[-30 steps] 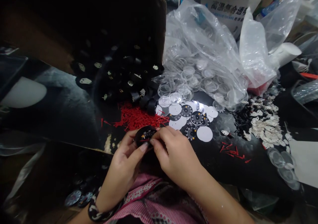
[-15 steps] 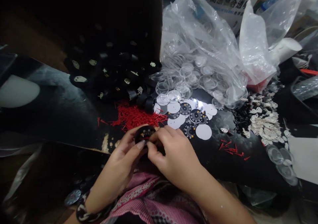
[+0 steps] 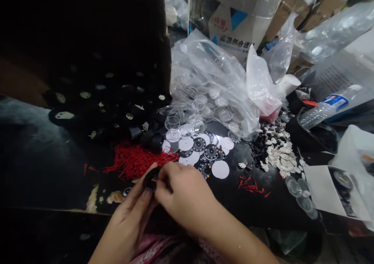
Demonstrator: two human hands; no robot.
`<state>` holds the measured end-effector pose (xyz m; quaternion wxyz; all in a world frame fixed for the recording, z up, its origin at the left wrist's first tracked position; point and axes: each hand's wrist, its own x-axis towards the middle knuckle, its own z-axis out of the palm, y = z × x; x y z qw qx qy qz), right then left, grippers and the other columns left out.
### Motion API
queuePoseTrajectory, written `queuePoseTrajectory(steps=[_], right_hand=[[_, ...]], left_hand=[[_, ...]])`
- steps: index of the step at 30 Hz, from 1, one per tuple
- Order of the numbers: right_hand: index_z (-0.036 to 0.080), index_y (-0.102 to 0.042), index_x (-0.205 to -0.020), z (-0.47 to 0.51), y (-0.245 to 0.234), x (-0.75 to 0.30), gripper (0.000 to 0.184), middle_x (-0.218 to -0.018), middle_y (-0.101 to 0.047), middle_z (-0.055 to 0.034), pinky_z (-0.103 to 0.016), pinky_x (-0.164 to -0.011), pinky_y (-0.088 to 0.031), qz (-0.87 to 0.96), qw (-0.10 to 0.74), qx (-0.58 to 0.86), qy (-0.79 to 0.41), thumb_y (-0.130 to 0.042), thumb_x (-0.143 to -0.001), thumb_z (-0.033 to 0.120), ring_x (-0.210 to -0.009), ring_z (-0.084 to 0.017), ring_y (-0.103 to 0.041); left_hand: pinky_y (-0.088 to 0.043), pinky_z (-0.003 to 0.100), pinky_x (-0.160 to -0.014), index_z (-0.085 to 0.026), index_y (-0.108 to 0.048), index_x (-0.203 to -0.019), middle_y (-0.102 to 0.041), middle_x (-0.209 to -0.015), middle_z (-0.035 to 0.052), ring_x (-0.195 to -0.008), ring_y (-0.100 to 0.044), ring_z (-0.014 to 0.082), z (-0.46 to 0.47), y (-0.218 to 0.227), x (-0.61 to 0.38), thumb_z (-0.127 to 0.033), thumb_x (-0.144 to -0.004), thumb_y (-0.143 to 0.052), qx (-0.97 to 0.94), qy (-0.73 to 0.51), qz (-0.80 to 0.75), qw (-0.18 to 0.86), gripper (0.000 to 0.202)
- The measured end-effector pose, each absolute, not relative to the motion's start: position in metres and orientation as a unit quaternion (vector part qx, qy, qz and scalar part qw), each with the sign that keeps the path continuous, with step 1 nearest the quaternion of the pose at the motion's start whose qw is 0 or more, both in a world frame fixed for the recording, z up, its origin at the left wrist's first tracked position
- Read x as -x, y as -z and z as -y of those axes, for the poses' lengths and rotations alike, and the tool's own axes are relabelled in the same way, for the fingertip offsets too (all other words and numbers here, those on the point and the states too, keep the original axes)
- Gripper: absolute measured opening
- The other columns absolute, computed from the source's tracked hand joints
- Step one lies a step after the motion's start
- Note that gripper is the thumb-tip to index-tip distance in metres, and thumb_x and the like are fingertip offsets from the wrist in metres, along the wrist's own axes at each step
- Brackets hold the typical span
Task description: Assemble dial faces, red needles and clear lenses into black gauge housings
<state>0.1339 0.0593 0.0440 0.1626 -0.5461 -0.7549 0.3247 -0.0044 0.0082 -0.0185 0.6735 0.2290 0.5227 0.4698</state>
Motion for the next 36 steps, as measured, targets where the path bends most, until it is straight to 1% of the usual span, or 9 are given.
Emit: queuePoseTrajectory(steps=[2,4,8,14,18,23,26,31,36], right_hand=[[0.021,-0.064,-0.084,-0.079,-0.043,-0.148,0.008,-0.076,-0.065,0.0015,-0.023,-0.063,-0.043,0.75,0.179,0.539,-0.339,-0.057,-0.087,0.019,-0.065,-0.012,-0.058],[0.02,-0.065,-0.096,-0.104,-0.037,-0.162,0.012,-0.091,-0.067,-0.0038,-0.028,-0.072,-0.046,0.733,0.211,0.601,-0.238,-0.058,-0.09,0.027,-0.077,-0.016,-0.062],[0.012,-0.055,-0.126,-0.143,-0.019,-0.179,0.049,-0.12,-0.059,-0.0188,-0.044,-0.084,-0.047,0.711,0.138,0.686,-0.067,-0.067,-0.082,0.03,-0.099,-0.031,-0.061],[0.015,-0.065,-0.116,-0.133,-0.021,-0.193,0.031,-0.102,-0.068,-0.0116,-0.038,-0.083,-0.049,0.718,0.229,0.65,-0.093,-0.05,-0.089,0.02,-0.088,-0.023,-0.064],[0.019,-0.061,-0.124,-0.091,-0.031,-0.174,0.034,-0.085,-0.069,-0.004,-0.031,-0.071,-0.052,0.676,0.304,0.594,-0.313,-0.05,-0.093,0.027,-0.073,-0.017,-0.063],[0.028,-0.06,-0.128,-0.049,-0.03,-0.142,0.037,-0.11,-0.056,-0.0071,-0.034,-0.082,-0.051,0.742,0.279,0.517,-0.324,-0.049,-0.093,0.021,-0.086,-0.016,-0.059],[0.028,-0.064,-0.119,-0.047,-0.029,-0.139,0.029,-0.117,-0.052,-0.0071,-0.032,-0.081,-0.049,0.746,0.269,0.525,-0.31,-0.048,-0.096,0.027,-0.086,-0.015,-0.058],[0.019,-0.057,-0.076,-0.058,-0.025,-0.133,0.043,-0.069,-0.055,-0.0013,-0.029,-0.064,-0.039,0.765,0.217,0.568,-0.214,-0.03,-0.101,0.041,-0.065,-0.016,-0.053],[0.023,-0.044,-0.065,-0.052,-0.019,-0.129,0.043,-0.056,-0.051,0.0005,-0.029,-0.055,-0.03,0.798,0.23,0.546,-0.109,-0.024,-0.101,0.032,-0.053,-0.016,-0.046]], left_hand=[[-0.03,0.035,-0.116,-0.036,-0.065,-0.123,-0.057,-0.14,-0.0039,-0.138,-0.041,0.0242,-0.01,0.026,0.009,-0.038,-0.081,-0.07,-0.252,-0.47,-0.516,0.67,0.042],[-0.041,0.037,-0.11,-0.036,-0.063,-0.126,-0.055,-0.142,-0.0037,-0.133,-0.047,0.0251,-0.011,0.032,0.013,-0.038,-0.086,-0.064,-0.253,-0.491,-0.494,0.672,0.04],[-0.054,0.032,-0.098,-0.035,-0.064,-0.124,-0.06,-0.136,-0.0026,-0.123,-0.057,0.024,-0.012,0.041,0.012,-0.036,-0.088,-0.063,-0.236,-0.515,-0.47,0.677,0.036],[-0.055,0.032,-0.096,-0.03,-0.071,-0.112,-0.068,-0.124,0.0008,-0.117,-0.062,0.0234,-0.016,0.035,0.011,-0.036,-0.082,-0.07,-0.176,-0.533,-0.449,0.695,0.03],[-0.057,0.039,-0.093,-0.023,-0.074,-0.103,-0.072,-0.116,0.0064,-0.11,-0.066,0.0262,-0.023,0.019,0.008,-0.039,-0.08,-0.072,-0.101,-0.531,-0.427,0.725,0.028],[-0.054,0.036,-0.097,-0.026,-0.069,-0.114,-0.065,-0.128,0.0048,-0.12,-0.06,0.0243,-0.023,0.011,0.004,-0.038,-0.087,-0.064,-0.167,-0.509,-0.402,0.743,0.03],[-0.052,0.034,-0.099,-0.031,-0.064,-0.122,-0.063,-0.133,0.0015,-0.122,-0.059,0.0227,-0.02,0.017,0.004,-0.035,-0.088,-0.064,-0.261,-0.491,-0.42,0.717,0.034],[-0.042,0.029,-0.108,-0.03,-0.058,-0.128,-0.058,-0.139,0.0001,-0.13,-0.051,0.0186,-0.015,0.024,0.003,-0.03,-0.09,-0.061,-0.408,-0.458,-0.437,0.658,0.039],[-0.04,0.034,-0.11,-0.024,-0.055,-0.133,-0.059,-0.138,0.0048,-0.127,-0.054,0.0205,-0.01,0.013,0.0,-0.023,-0.091,-0.056,-0.495,-0.464,-0.429,0.597,0.041]])
